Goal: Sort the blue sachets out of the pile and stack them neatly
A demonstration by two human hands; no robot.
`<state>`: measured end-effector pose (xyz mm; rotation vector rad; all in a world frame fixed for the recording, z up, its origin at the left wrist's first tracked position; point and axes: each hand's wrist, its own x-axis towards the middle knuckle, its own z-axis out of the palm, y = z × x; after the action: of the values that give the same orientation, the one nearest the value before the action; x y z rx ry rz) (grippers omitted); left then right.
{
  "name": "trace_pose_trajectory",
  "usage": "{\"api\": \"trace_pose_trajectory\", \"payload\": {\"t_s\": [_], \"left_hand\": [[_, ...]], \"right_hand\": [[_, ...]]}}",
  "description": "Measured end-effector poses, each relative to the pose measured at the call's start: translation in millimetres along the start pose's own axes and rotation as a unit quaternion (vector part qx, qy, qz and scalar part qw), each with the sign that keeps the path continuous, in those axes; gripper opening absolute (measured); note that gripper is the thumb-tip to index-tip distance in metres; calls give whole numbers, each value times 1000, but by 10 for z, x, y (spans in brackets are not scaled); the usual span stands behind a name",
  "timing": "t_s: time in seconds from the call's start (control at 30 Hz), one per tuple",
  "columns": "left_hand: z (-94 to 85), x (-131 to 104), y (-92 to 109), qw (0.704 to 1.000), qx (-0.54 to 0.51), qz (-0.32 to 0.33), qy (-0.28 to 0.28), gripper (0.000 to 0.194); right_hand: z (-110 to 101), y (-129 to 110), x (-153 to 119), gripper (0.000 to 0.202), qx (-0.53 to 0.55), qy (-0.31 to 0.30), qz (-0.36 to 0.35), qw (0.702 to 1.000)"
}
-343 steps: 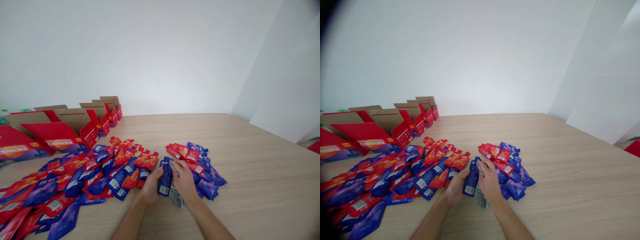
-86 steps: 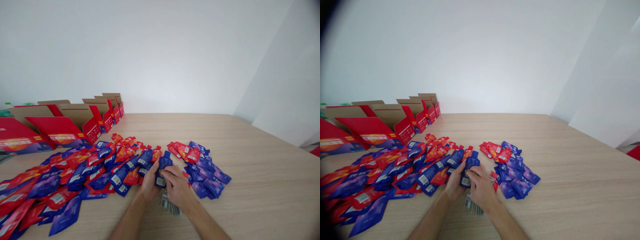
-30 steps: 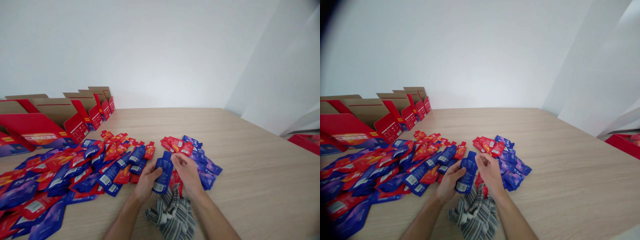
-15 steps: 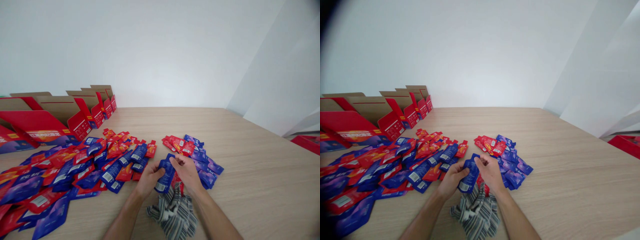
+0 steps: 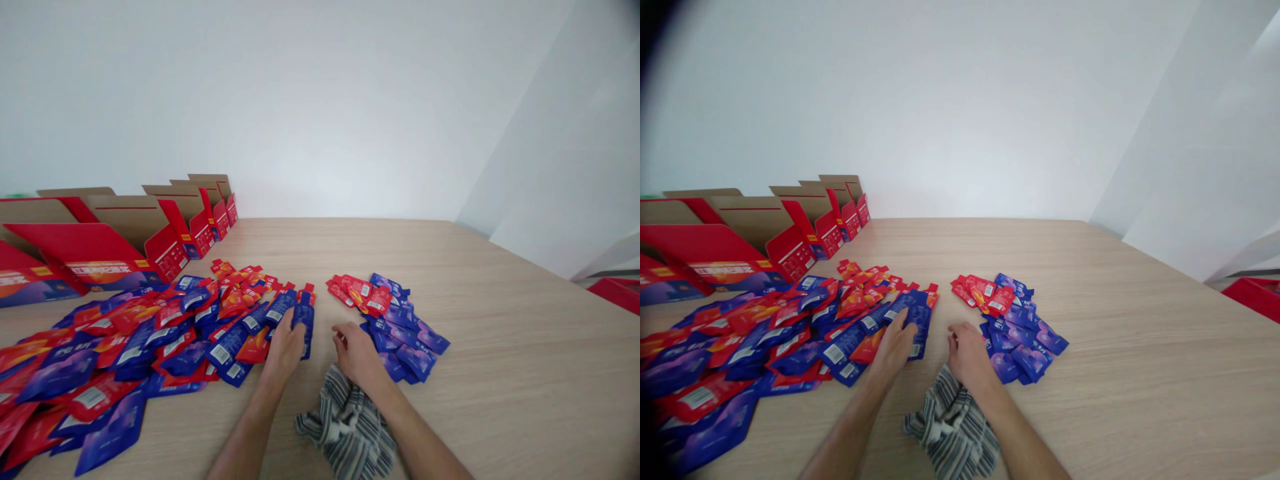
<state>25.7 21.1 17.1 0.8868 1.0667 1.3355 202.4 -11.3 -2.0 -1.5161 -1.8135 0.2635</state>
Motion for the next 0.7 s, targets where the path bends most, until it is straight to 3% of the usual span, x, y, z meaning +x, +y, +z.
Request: {"api": "trace_pose_trajectory", "payload": {"t_s": [0.07,0.17,0.3,0.37,0.47,0.57,0.7], "left_hand": [[-133,72,74,971,201,112,63,50],[-291,141,206,873,420,216,125,61],[-321,162,234,752,600,219,164,54],[-245,133,161,717,642,218,161,50],[-55,53,0,721,647,223,107,43],[144,-37,-166,773,601,201,-33,38],[293,-132,-352,819,528,162,-154,40]], "right_hand": [[57,53,-38,27,-42,-34,-14,998],[21,131,-48,28,-109,-68,14,992],[-162,141,-23,21,-206,-146,66,965],[-242,103,-25,17,-236,-172,76,953],[-293,55,-47,27,-254,-181,90,946],[-269,62,-69,36,-253,-188,107,943],[-176,163,-77,52,-227,-182,123,949]]}}
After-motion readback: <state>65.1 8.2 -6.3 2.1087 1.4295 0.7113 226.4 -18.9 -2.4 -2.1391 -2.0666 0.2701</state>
